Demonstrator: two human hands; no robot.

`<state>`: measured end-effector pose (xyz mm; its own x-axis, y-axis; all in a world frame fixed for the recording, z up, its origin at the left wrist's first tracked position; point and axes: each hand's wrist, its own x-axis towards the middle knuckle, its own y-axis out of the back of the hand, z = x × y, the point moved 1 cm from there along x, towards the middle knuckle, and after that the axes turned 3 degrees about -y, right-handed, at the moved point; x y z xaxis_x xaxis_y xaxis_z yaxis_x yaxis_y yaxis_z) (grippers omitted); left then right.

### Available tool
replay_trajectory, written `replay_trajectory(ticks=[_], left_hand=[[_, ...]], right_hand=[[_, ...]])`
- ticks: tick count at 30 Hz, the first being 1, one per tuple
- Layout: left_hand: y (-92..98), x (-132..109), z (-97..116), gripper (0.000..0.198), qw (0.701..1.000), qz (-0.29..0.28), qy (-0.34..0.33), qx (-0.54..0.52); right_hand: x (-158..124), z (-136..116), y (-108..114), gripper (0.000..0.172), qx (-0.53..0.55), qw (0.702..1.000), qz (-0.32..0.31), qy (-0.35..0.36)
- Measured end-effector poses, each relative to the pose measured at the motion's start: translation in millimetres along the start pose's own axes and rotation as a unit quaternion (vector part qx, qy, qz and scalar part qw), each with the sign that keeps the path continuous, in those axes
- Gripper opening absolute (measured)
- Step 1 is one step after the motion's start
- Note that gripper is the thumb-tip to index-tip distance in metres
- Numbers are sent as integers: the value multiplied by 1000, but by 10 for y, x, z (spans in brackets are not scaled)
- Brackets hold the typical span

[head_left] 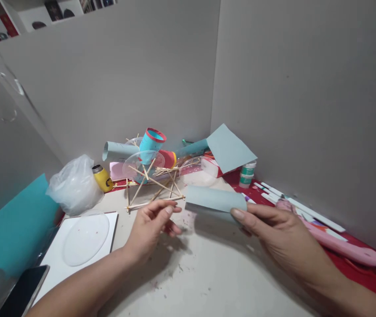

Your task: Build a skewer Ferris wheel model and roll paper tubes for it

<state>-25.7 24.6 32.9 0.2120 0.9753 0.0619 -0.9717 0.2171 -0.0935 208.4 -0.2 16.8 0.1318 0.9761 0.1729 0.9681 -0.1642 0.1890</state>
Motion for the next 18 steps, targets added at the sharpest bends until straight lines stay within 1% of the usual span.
replay_trajectory(ticks=[2,4,5,6,7,8,9,10,12,14,16,18], left_hand=[[79,-8,172,28,997,46,-58,25],[183,-28,388,22,985,91,-136,63],[243,-38,510,21,972,114,-185,92],[306,-45,638,21,951,139,-243,129],[372,-46,767,22,923,165,-302,173],[439,-37,891,24,886,191,-356,226],[506,-15,1003,26,847,209,-396,287],[577,23,1101,29,808,225,-422,344],[724,138,1245,34,739,246,-443,444],[874,286,1320,40,684,242,-450,521],[1018,438,1337,45,641,227,-451,578],[1147,567,1318,49,613,215,-444,617]], right_hand=[[5,-4,28,52,-19,999,29,12],[6,-7,39,54,-29,999,36,17],[4,-8,37,54,-33,999,34,17],[2,-7,32,54,-37,999,31,15],[-1,-5,23,54,-39,999,27,12],[-5,-1,13,54,-40,999,23,9],[-8,5,2,53,-39,999,19,5],[-12,11,-8,53,-39,999,16,2],[-16,27,-24,52,-39,999,9,-1],[-15,46,-33,52,-40,999,0,0],[-11,69,-36,51,-37,999,-10,3],[-7,91,-36,51,-32,999,-19,3]])
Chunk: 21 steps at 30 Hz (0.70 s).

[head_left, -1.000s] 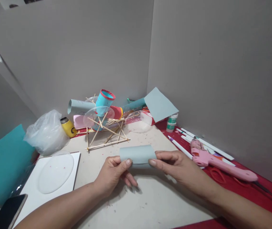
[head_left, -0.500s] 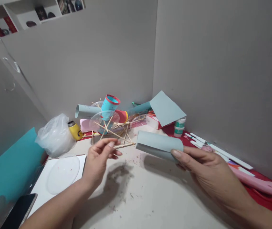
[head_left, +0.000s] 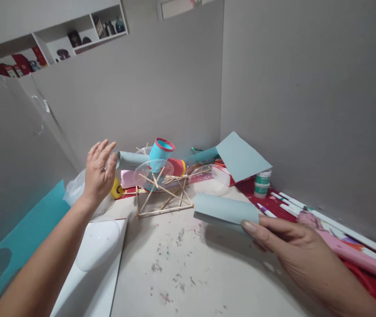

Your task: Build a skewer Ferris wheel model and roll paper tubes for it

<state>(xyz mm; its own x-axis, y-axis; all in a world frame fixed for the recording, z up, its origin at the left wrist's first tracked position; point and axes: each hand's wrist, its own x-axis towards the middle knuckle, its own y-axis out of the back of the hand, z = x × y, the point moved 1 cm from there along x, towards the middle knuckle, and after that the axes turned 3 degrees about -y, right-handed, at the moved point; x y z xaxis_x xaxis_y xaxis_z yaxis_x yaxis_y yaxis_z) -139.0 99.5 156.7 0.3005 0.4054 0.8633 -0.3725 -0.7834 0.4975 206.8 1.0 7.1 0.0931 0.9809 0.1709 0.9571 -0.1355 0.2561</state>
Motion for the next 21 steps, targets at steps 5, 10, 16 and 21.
replay_trajectory(ticks=[5,10,16,21], left_hand=[[-157,-65,-226,53,999,-33,-10,19],[-232,-185,-273,48,999,-35,10,-20],[-315,-350,-267,40,995,-18,59,-75],[-378,-469,-303,33,984,-12,119,-135]], right_hand=[[-1,19,4,48,13,1000,-4,5],[-1,10,9,44,32,999,-9,7],[-5,23,6,45,38,999,-6,1],[-15,-14,5,44,34,999,-7,-1]])
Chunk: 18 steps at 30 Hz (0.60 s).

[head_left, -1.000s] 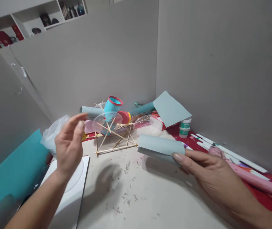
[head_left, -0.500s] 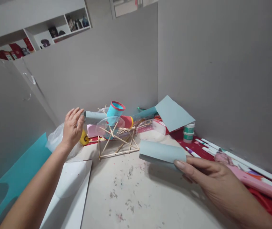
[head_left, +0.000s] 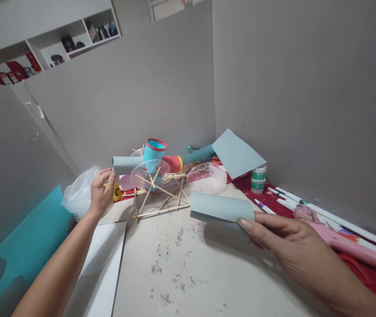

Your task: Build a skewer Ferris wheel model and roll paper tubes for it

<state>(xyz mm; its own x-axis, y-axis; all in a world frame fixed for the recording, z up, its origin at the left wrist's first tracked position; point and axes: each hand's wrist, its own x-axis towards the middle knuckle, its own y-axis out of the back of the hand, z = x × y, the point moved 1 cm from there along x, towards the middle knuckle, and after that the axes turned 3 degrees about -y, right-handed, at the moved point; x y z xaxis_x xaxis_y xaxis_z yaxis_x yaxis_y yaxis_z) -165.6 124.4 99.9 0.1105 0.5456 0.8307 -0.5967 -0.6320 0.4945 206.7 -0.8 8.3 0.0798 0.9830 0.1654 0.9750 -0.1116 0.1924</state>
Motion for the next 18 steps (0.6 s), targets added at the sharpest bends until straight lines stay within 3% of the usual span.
replay_trajectory(ticks=[4,7,11,18], left_hand=[[-34,-102,-105,34,994,1,84,-76],[-74,-212,-191,35,975,-7,167,-145],[-145,-357,-272,42,954,-26,229,-191],[-275,-506,-402,36,905,-136,313,-254]], right_hand=[[-3,-54,-3,46,6,1000,4,-2],[-2,-90,-4,47,6,1000,11,-3],[-3,-99,-2,48,-4,1000,13,-6],[-13,-60,-6,48,8,1000,8,9]])
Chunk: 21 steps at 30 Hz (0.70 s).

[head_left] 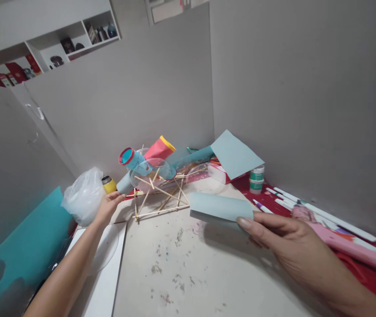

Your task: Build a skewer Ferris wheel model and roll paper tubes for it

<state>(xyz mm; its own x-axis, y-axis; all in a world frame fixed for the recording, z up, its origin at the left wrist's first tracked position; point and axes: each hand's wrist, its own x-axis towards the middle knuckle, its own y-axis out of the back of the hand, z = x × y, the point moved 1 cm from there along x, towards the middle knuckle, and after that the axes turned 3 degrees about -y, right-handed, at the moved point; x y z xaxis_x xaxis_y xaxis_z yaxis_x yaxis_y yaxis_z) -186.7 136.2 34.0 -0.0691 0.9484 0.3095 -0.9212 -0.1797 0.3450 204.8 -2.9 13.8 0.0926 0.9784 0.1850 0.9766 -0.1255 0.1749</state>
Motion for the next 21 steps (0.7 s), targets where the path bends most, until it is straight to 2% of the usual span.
replay_trajectory(ticks=[3,9,17,21], left_hand=[[3,24,-78,31,999,-32,34,3],[-7,51,-95,38,994,-63,85,27],[-103,103,-137,35,993,-53,93,49],[-163,103,-207,37,991,-67,97,61]], right_hand=[[6,9,2,48,2,1000,-4,4],[13,44,-1,42,13,1000,-16,-8],[4,27,-40,44,16,1000,-22,-9],[3,46,-41,43,17,999,-23,-16]])
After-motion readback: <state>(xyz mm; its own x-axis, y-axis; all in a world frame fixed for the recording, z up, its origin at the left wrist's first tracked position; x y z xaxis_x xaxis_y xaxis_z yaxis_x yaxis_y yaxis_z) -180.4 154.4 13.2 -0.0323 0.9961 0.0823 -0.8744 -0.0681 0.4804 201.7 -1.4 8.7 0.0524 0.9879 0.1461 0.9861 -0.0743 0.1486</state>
